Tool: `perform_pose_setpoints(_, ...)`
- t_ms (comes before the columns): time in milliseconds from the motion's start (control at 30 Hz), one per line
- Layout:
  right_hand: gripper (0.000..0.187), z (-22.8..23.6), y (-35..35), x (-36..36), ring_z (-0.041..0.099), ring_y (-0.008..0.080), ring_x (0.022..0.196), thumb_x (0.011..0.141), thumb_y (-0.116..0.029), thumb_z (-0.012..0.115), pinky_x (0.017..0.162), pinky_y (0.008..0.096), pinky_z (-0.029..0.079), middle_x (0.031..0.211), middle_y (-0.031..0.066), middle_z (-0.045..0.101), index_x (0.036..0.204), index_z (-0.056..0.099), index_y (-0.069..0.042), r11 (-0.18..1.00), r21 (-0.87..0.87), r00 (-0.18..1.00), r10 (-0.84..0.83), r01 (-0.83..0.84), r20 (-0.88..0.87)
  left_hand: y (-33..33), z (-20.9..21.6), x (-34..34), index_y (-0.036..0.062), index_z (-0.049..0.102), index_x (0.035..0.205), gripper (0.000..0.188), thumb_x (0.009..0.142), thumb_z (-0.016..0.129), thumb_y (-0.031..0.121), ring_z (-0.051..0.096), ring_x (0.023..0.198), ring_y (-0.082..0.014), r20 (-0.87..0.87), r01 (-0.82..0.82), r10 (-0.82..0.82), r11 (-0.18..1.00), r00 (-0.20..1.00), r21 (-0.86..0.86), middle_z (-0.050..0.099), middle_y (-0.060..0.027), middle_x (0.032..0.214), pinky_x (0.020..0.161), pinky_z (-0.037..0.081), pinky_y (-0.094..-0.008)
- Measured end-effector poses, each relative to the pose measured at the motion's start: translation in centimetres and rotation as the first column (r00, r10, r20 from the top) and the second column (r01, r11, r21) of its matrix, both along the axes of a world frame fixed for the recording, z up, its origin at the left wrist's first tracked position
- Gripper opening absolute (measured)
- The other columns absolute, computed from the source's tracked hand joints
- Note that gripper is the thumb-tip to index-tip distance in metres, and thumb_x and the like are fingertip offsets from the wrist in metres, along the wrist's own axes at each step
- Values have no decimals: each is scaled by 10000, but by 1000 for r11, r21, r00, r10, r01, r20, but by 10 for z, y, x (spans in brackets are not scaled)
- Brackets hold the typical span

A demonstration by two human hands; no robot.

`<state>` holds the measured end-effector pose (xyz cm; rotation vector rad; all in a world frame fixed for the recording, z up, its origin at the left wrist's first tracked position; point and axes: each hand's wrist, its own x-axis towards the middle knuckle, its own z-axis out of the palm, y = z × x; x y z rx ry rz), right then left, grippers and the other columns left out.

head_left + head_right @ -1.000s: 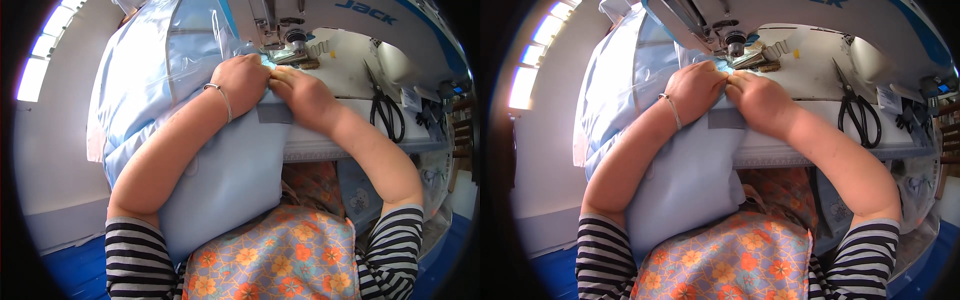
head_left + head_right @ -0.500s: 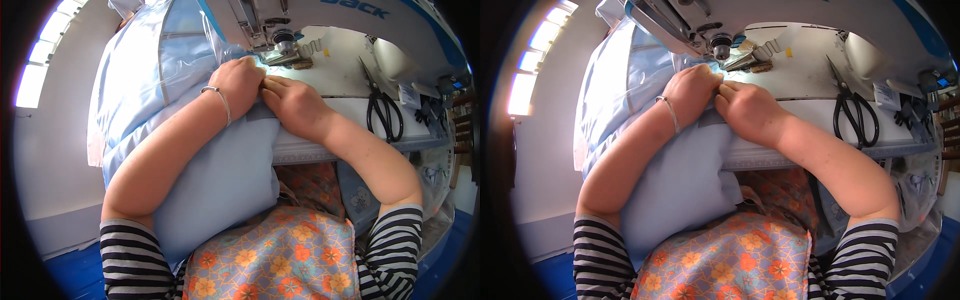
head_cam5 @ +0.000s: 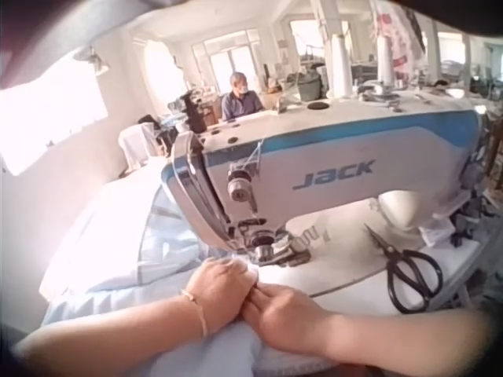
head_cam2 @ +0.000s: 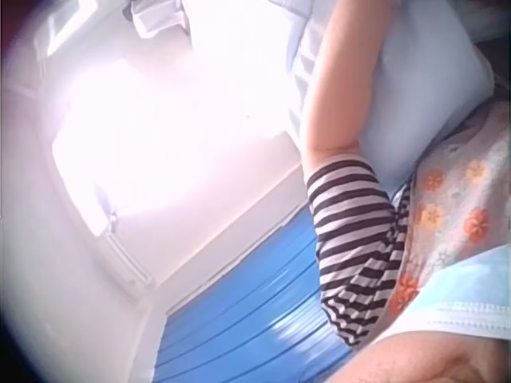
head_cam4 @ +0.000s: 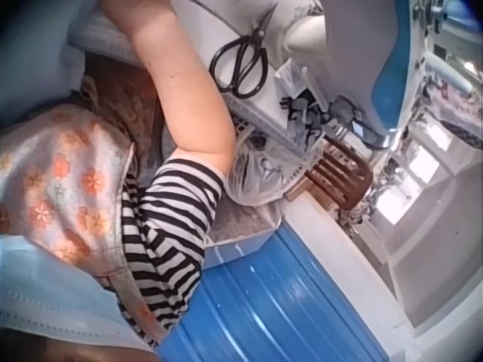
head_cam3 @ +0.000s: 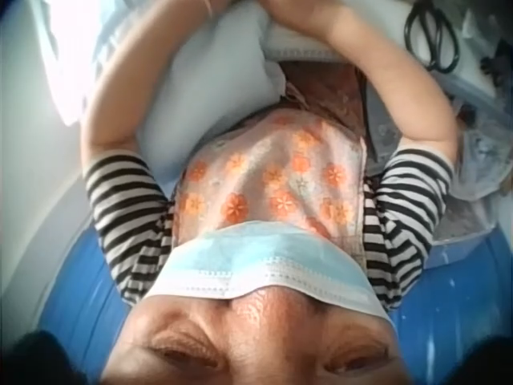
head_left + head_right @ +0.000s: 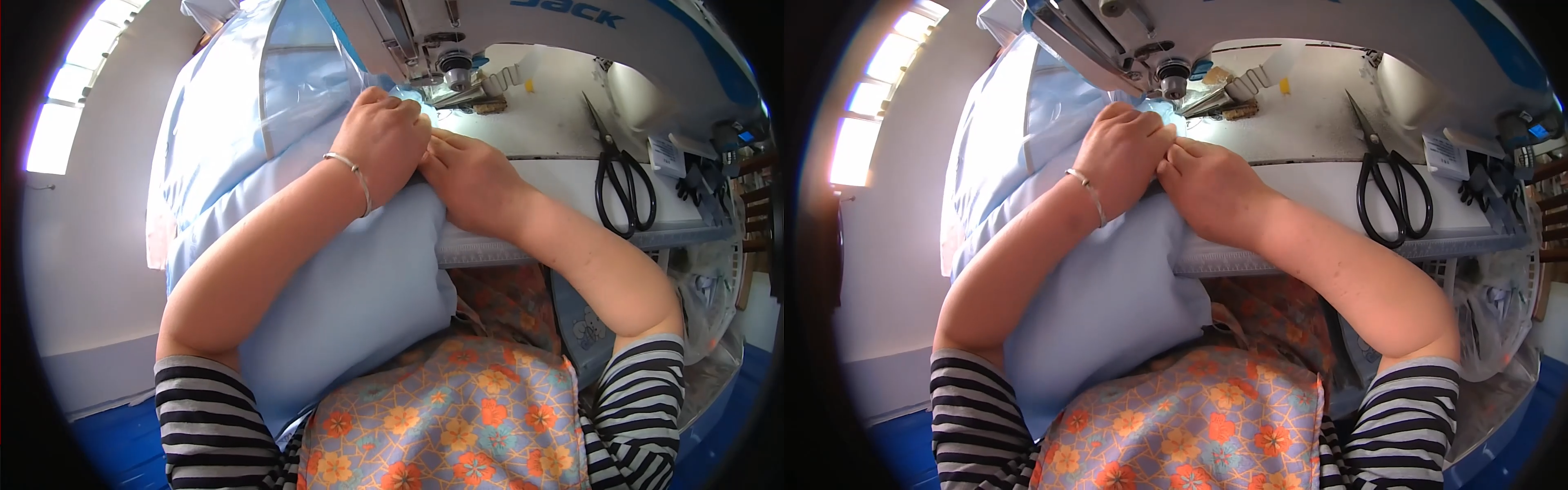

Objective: Sewing light blue fabric pieces together using an industrial sewing machine.

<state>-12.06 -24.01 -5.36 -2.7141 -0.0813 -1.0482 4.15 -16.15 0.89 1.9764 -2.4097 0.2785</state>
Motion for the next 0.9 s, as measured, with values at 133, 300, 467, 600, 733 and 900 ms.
perform_pose_setpoints(133, 144, 1, 7, -8, 674, 294, 851, 764, -48, 610, 743, 383, 584, 908, 144, 662, 899, 629, 0, 1000, -14, 999, 9, -9, 36, 1, 1, -5, 103, 689, 912, 125, 804, 627, 108, 659, 916, -268, -17, -47, 47, 999, 999, 18, 655, -76, 875, 860, 500, -404)
perform_pose_setpoints(300, 131, -4, 6, -6, 681, 289, 850, 776, -55, 599, 731, 386, 584, 889, 139, 665, 896, 631, -11, 1000, 10, 1000, -1, 1, -16, -9, -10, -5, 96, 684, 862, 81, 805, 627, 109, 658, 912, -280, -74, -69, 74, 995, 995, 72, 658, -72, 885, 826, 513, -405)
perform_pose_setpoints(467, 155, -2, -1, -1, 691, 295, 926, 800, -53, 604, 776, 396, 591, 974, 145, 684, 944, 649, -17, 998, 55, 994, -36, 42, -106, -9, -6, 1, 76, 702, 1033, 208, 860, 605, 141, 649, 1094, -264, -77, -41, 50, 994, 996, 104, 681, -110, 1096, 967, 494, -403)
perform_pose_setpoints(600, 269, 1, 2, -7, 661, 345, 1066, 838, -58, 584, 916, 428, 558, 1148, 211, 663, 1090, 655, 5, 991, 120, 991, -38, 54, -132, 46, 19, -16, 25, 626, 1242, 394, 878, 631, 175, 544, 1291, -303, 78, 69, -59, 990, 995, -124, 596, -154, 1329, 1091, 424, -452)
perform_pose_setpoints(733, 604, -5, 34, -36, 539, 442, 1283, 858, -56, 596, 1105, 447, 437, 1473, 307, 463, 1439, 467, 45, 955, 151, 963, -235, 254, -131, 144, 45, -43, -12, 589, 1273, 452, 881, 660, 201, 515, 1313, -350, -185, -104, 130, 984, 974, 143, 563, -167, 1373, 1103, 413, -469)
perform_pose_setpoints(900, 765, -7, 103, -37, 584, 414, 1232, 822, -45, 719, 1042, 435, 489, 1388, 301, 532, 1489, 360, 64, 839, 515, 960, -263, 176, 101, 181, 52, -41, 30, 642, 1117, 269, 880, 627, 157, 637, 1045, -361, -70, -292, 333, 895, 940, 337, 654, -158, 1085, 966, 487, -457)
